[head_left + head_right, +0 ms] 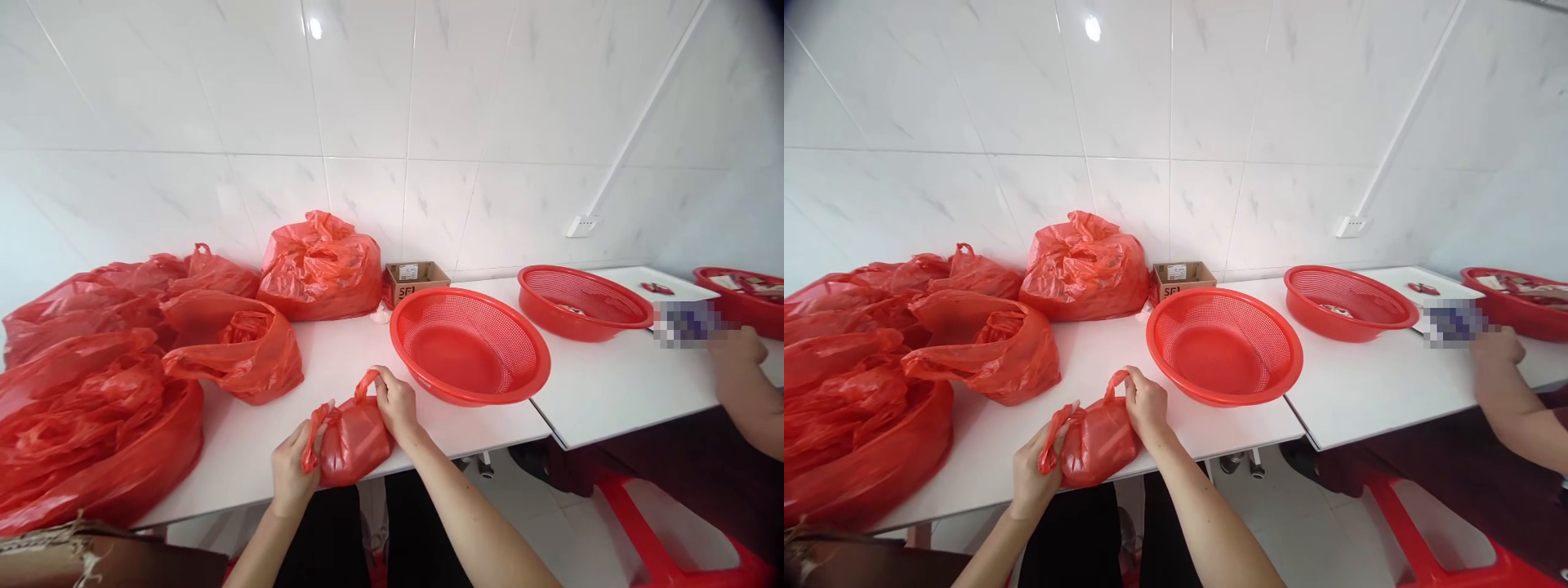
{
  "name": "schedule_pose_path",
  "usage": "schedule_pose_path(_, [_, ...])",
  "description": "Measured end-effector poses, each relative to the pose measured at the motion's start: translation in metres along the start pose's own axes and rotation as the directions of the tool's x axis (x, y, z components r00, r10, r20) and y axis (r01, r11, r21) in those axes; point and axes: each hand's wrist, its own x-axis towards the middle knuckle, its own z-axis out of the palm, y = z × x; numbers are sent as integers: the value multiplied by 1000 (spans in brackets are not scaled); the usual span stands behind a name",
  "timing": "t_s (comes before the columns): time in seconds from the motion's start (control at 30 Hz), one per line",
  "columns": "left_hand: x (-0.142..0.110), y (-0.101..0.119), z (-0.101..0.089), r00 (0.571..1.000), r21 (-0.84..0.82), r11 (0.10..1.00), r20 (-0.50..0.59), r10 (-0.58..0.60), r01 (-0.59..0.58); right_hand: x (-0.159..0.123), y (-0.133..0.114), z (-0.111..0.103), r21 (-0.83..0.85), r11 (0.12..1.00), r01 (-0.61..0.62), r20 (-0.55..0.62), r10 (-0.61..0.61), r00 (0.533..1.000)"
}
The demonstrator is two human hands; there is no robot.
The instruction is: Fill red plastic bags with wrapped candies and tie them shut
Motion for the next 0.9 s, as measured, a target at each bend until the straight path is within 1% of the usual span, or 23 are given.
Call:
schedule_pose_path(0.07, [0, -11, -4, 988, 89, 984, 9, 151, -152, 3, 3, 0, -1, 1000, 8, -24, -8, 1000])
schedule_pose_path(0.13, [2, -21, -8, 966, 147, 955, 16, 258, -258, 5, 5, 0, -7, 999, 37, -51, -37, 998])
schedule_pose_path(0.23, [6, -27, -13, 955, 150, 944, 31, 294, -295, 4, 8, -3, -16, 994, 112, -105, -113, 988])
schedule_pose_path(0.3, [5, -24, -13, 949, 182, 932, 35, 313, -314, 0, 7, -6, -26, 992, 120, -139, -123, 983])
schedule_pose_path(0.4, [1, -12, -6, 962, 256, 929, 5, 274, -267, -10, -5, -7, -20, 999, 33, -155, -36, 987])
schedule_pose_path(0.47, [-2, -3, 2, 975, 252, 944, 1, 220, -213, -20, -17, -2, 0, 1000, -21, -126, 21, 992])
schedule_pose_path(0.53, [-5, 2, 13, 982, 208, 960, 25, 189, -190, -30, -28, 5, 10, 999, -33, -87, 34, 996])
schedule_pose_path(0.6, [-9, 0, 22, 981, 173, 966, 59, 184, -192, -40, -32, 13, -4, 1000, -3, -67, 2, 998])
schedule_pose_path(0.67, [-15, -7, 28, 977, 182, 961, 94, 191, -206, -47, -30, 18, -27, 998, 48, -54, -50, 997])
schedule_pose_path(0.77, [-23, -21, 33, 970, 242, 944, 144, 195, -225, -52, -20, 21, -25, 995, 98, -31, -99, 995])
schedule_pose_path(0.83, [-26, -26, 35, 970, 260, 942, 172, 170, -211, -51, -14, 21, 4, 995, 97, -26, -97, 995])
schedule_pose_path(0.9, [-25, -23, 35, 976, 228, 961, 185, 117, -159, -49, -12, 19, 71, 995, 68, -10, -68, 998])
